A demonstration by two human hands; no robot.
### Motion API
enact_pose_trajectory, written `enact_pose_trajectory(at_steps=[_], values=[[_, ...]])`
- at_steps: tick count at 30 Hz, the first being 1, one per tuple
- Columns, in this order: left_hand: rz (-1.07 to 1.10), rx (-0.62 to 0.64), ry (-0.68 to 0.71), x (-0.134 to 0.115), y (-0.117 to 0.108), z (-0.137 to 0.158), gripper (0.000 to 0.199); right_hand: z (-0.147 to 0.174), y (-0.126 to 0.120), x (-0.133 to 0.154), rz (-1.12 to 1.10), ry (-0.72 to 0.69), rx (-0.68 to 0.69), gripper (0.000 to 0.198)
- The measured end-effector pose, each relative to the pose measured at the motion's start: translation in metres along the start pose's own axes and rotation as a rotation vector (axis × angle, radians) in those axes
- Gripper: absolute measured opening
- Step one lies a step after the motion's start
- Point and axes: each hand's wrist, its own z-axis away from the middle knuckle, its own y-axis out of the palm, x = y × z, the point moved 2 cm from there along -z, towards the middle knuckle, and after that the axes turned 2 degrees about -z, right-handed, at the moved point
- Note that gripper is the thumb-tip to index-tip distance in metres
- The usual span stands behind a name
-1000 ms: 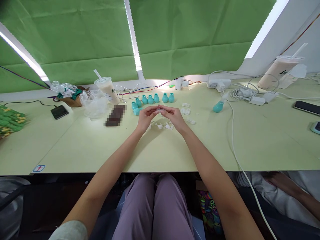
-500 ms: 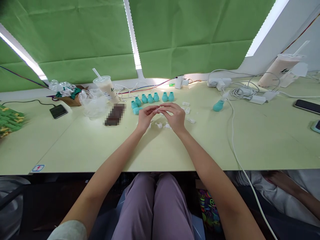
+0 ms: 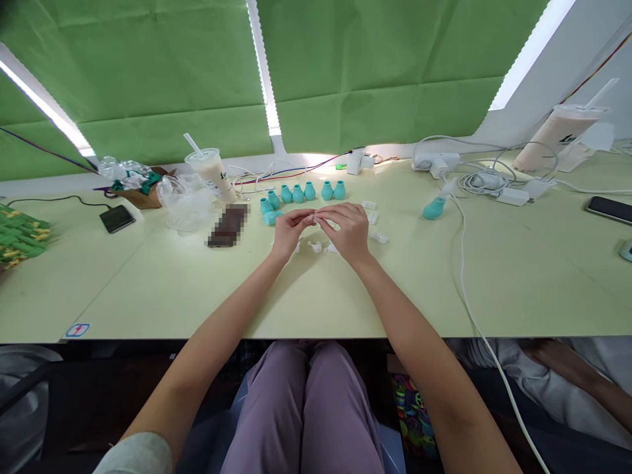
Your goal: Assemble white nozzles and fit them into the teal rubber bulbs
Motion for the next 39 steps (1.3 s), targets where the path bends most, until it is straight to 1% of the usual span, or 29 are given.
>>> enact_pose_trajectory(at_steps=[6, 11, 13, 14, 18, 20, 22, 24, 26, 27, 29, 31, 34, 39], values=[[-0.015, -0.067, 0.013, -0.005, -0.004, 0.001, 0.026, 0.002, 0.004, 0.002, 0.056, -0.072, -0.001, 0.019], [-0.036, -0.070, 0.029, -0.003, -0.004, 0.001, 0.026, 0.000, 0.004, 0.004, 0.070, -0.071, -0.027, 0.017], [-0.061, -0.067, 0.042, -0.001, -0.004, 0.000, 0.027, 0.000, 0.003, 0.006, 0.036, -0.029, -0.036, 0.016], [-0.072, -0.066, 0.049, 0.000, -0.004, 0.000, 0.027, 0.000, 0.003, 0.007, 0.006, 0.000, -0.045, 0.019], [-0.098, -0.061, 0.086, -0.001, -0.005, -0.002, 0.026, -0.003, 0.000, 0.010, -0.199, 0.114, -0.076, 0.044], [-0.103, -0.066, 0.105, -0.002, -0.004, -0.002, 0.027, -0.006, -0.002, 0.007, -0.336, 0.189, -0.086, 0.046], [-0.108, -0.070, 0.117, -0.003, -0.004, -0.002, 0.027, -0.008, -0.002, 0.002, -0.489, 0.299, -0.068, 0.043], [-0.130, -0.061, 0.124, -0.004, -0.002, -0.001, 0.026, -0.009, 0.000, -0.003, -0.648, 0.430, 0.033, 0.041], [-0.170, -0.041, 0.132, -0.004, 0.000, 0.001, 0.026, -0.008, 0.004, -0.005, -0.805, 0.526, 0.180, 0.039], [-0.191, -0.027, 0.137, -0.005, 0.000, 0.001, 0.026, -0.007, 0.006, -0.005, -0.871, 0.552, 0.238, 0.039], [-0.217, 0.012, 0.148, -0.005, 0.002, 0.003, 0.026, -0.005, 0.008, -0.005, -0.959, 0.572, 0.281, 0.037], [-0.218, 0.051, 0.161, -0.006, 0.003, 0.004, 0.028, -0.003, 0.009, -0.007, -0.982, 0.592, 0.256, 0.036], [-0.198, 0.081, 0.167, -0.004, 0.003, 0.004, 0.031, -0.004, 0.008, -0.009, -0.952, 0.621, 0.201, 0.036], [-0.204, 0.097, 0.149, -0.003, 0.002, 0.002, 0.032, -0.006, 0.009, -0.003, -0.924, 0.589, 0.177, 0.034]])
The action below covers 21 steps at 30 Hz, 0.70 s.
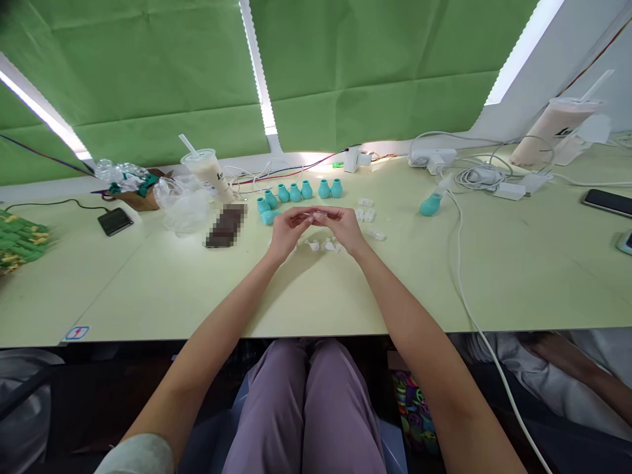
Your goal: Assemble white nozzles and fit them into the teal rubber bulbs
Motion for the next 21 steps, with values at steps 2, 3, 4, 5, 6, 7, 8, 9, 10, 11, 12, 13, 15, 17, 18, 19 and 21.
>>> enact_pose_trajectory(at_steps=[2, 3, 4, 5, 6, 7, 8, 9, 10, 11, 12, 13, 15, 17, 18, 19, 21], values=[[-0.040, 0.047, 0.004, -0.002, -0.003, -0.002, 0.034, 0.000, 0.002, -0.002, -0.018, -0.004, -0.012, 0.033], [-0.077, 0.068, 0.008, -0.004, -0.006, -0.003, 0.036, 0.000, 0.001, -0.004, -0.031, -0.001, -0.019, 0.034], [-0.134, 0.078, 0.016, -0.006, -0.010, -0.004, 0.038, -0.001, 0.000, -0.006, -0.044, 0.004, -0.032, 0.035], [-0.217, 0.074, 0.025, -0.008, -0.016, -0.005, 0.040, -0.003, -0.003, -0.008, -0.055, 0.017, -0.052, 0.035], [-0.329, 0.060, 0.034, -0.010, -0.022, -0.006, 0.041, -0.004, -0.006, -0.010, -0.061, 0.035, -0.080, 0.035], [-0.462, 0.043, 0.039, -0.010, -0.030, -0.007, 0.039, -0.006, -0.011, -0.012, -0.064, 0.054, -0.122, 0.034], [-0.612, 0.041, 0.035, -0.010, -0.037, -0.007, 0.036, -0.008, -0.016, -0.013, -0.069, 0.069, -0.173, 0.033], [-0.752, 0.072, 0.016, -0.008, -0.043, -0.007, 0.033, -0.009, -0.022, -0.013, -0.074, 0.075, -0.221, 0.030], [-0.860, 0.135, -0.014, -0.006, -0.048, -0.007, 0.030, -0.011, -0.027, -0.013, -0.080, 0.073, -0.262, 0.029], [-0.937, 0.215, -0.050, -0.002, -0.051, -0.006, 0.029, -0.012, -0.031, -0.012, -0.086, 0.061, -0.292, 0.027], [-0.995, 0.286, -0.076, 0.001, -0.052, -0.006, 0.029, -0.012, -0.034, -0.010, -0.090, 0.043, -0.314, 0.027], [-1.033, 0.338, -0.093, 0.004, -0.053, -0.005, 0.028, -0.012, -0.036, -0.009, -0.093, 0.025, -0.324, 0.026], [-1.073, 0.382, -0.099, 0.009, -0.051, -0.004, 0.026, -0.012, -0.038, -0.006, -0.093, 0.002, -0.323, 0.025], [-1.080, 0.393, -0.089, 0.011, -0.049, -0.005, 0.021, -0.011, -0.037, -0.006, -0.082, 0.001, -0.313, 0.025], [-1.079, 0.396, -0.079, 0.012, -0.048, -0.005, 0.018, -0.011, -0.037, -0.006, -0.071, 0.004, -0.307, 0.026], [-1.080, 0.397, -0.065, 0.013, -0.047, -0.006, 0.016, -0.011, -0.036, -0.006, -0.059, 0.007, -0.302, 0.027], [-1.087, 0.397, -0.023, 0.013, -0.046, -0.007, 0.011, -0.011, -0.036, -0.007, -0.037, 0.013, -0.298, 0.030]])
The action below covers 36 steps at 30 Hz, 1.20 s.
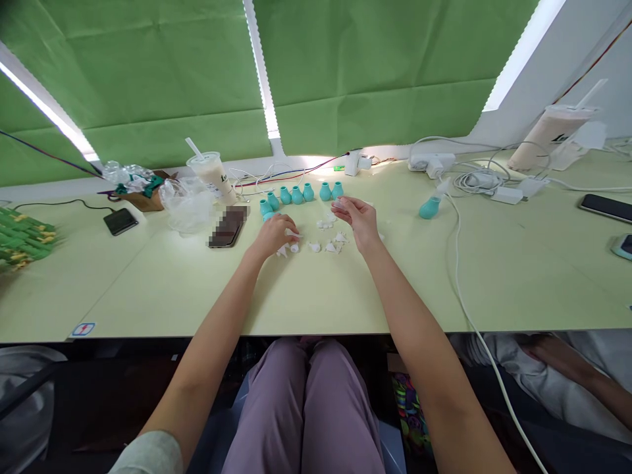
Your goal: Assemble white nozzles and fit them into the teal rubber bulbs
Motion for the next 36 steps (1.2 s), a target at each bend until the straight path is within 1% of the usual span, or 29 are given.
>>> enact_pose_trajectory(at_steps=[4, 7, 9, 12, 14, 16, 21, 27, 32, 34, 36], values=[[0.040, -0.043, 0.061, -0.003, -0.002, 0.000, 0.008, -0.001, -0.001, -0.003, 0.018, 0.020, -0.004, 0.031], [0.158, -0.109, 0.063, -0.008, -0.005, 0.001, 0.011, -0.002, -0.001, -0.006, 0.008, 0.037, 0.005, 0.029], [0.270, -0.165, 0.095, -0.014, -0.005, 0.002, 0.017, -0.002, 0.000, -0.007, -0.017, 0.055, 0.019, 0.027], [0.452, -0.280, 0.176, -0.022, -0.007, 0.001, 0.025, -0.001, 0.003, -0.008, -0.052, 0.085, 0.063, 0.025], [0.521, -0.351, 0.203, -0.026, -0.008, 0.000, 0.021, 0.001, 0.005, -0.008, -0.051, 0.104, 0.115, 0.026], [0.539, -0.393, 0.214, -0.029, -0.010, -0.001, 0.017, 0.003, 0.007, -0.009, -0.032, 0.128, 0.172, 0.027], [0.498, -0.421, 0.242, -0.032, -0.009, 0.000, 0.017, 0.007, 0.013, -0.011, 0.013, 0.184, 0.305, 0.031], [0.445, -0.430, 0.263, -0.037, -0.008, 0.003, 0.023, 0.013, 0.018, -0.009, 0.019, 0.231, 0.379, 0.030], [0.425, -0.410, 0.320, -0.048, -0.012, 0.008, 0.022, 0.021, 0.024, -0.006, -0.011, 0.263, 0.487, 0.029], [0.425, -0.399, 0.343, -0.051, -0.013, 0.008, 0.022, 0.022, 0.025, -0.006, -0.011, 0.268, 0.500, 0.028], [0.432, -0.400, 0.336, -0.050, -0.013, 0.007, 0.021, 0.021, 0.024, -0.006, 0.015, 0.259, 0.482, 0.029]])
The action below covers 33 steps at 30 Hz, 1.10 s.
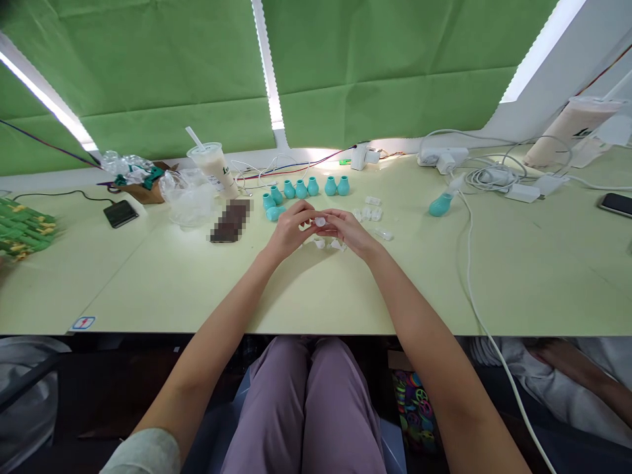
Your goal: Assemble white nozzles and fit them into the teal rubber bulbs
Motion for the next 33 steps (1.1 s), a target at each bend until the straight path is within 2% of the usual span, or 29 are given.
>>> enact_pose_trajectory(at_steps=[3, 5, 10, 12, 14, 16, 22, 27, 30, 33], values=[[-0.023, -0.035, -0.093, 0.012, -0.003, 0.000, 0.020, -0.002, -0.006, 0.000, 0.092, 0.004, -0.091, 0.030], [-0.070, -0.012, -0.190, 0.024, -0.005, 0.002, 0.021, -0.004, -0.011, 0.001, 0.155, 0.011, -0.163, 0.031], [-0.241, 0.281, -0.353, 0.049, -0.002, 0.014, 0.022, -0.005, -0.017, 0.000, 0.240, -0.001, -0.237, 0.033], [-0.237, 0.364, -0.384, 0.053, -0.001, 0.017, 0.030, -0.006, -0.018, -0.001, 0.245, -0.001, -0.234, 0.033], [-0.190, 0.378, -0.402, 0.055, -0.005, 0.018, 0.037, -0.006, -0.019, -0.001, 0.248, -0.004, -0.231, 0.032], [-0.144, 0.351, -0.421, 0.057, -0.013, 0.017, 0.037, -0.006, -0.019, -0.001, 0.249, -0.009, -0.234, 0.033], [-0.141, 0.407, -0.551, 0.067, -0.029, 0.019, 0.016, -0.007, -0.020, 0.000, 0.248, -0.021, -0.232, 0.033], [-0.229, 0.369, -0.501, 0.059, -0.024, 0.018, 0.009, -0.007, -0.020, -0.002, 0.260, -0.018, -0.220, 0.035], [-0.250, 0.371, -0.448, 0.048, -0.021, 0.014, 0.015, -0.007, -0.020, -0.001, 0.272, -0.019, -0.221, 0.035], [-0.203, 0.316, -0.335, 0.036, -0.019, 0.009, 0.020, -0.006, -0.019, 0.000, 0.280, -0.012, -0.222, 0.035]])
